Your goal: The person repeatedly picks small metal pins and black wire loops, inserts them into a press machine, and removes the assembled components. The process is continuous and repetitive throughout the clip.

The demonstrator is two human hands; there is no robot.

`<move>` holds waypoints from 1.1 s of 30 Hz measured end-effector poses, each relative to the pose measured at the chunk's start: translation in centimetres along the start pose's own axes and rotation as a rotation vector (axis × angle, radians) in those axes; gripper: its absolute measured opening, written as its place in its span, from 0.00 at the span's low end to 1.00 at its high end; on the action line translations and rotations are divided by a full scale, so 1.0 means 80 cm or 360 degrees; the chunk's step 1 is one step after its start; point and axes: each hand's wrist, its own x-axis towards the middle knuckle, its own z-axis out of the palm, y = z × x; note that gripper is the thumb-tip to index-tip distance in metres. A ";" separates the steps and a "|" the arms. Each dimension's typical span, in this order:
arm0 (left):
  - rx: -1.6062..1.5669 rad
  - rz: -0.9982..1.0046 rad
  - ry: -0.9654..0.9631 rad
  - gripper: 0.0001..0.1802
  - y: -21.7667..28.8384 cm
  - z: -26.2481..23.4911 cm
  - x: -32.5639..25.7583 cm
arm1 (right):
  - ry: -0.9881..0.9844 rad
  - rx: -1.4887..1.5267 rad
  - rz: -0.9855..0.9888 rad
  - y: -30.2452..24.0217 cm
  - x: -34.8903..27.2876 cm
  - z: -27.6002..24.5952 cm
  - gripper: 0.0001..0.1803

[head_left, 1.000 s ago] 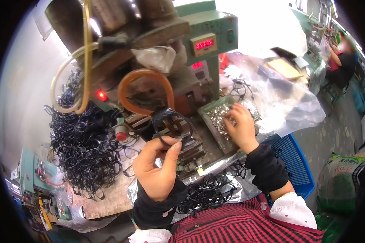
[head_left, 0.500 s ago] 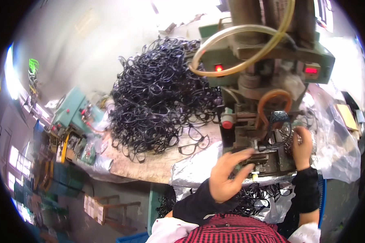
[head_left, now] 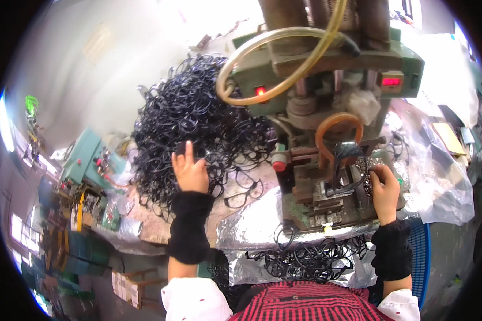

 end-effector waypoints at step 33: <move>-0.2906 -0.0441 0.0584 0.09 0.225 -0.176 0.053 | -0.0307 0.1277 0.0415 -0.153 -0.027 0.044 0.24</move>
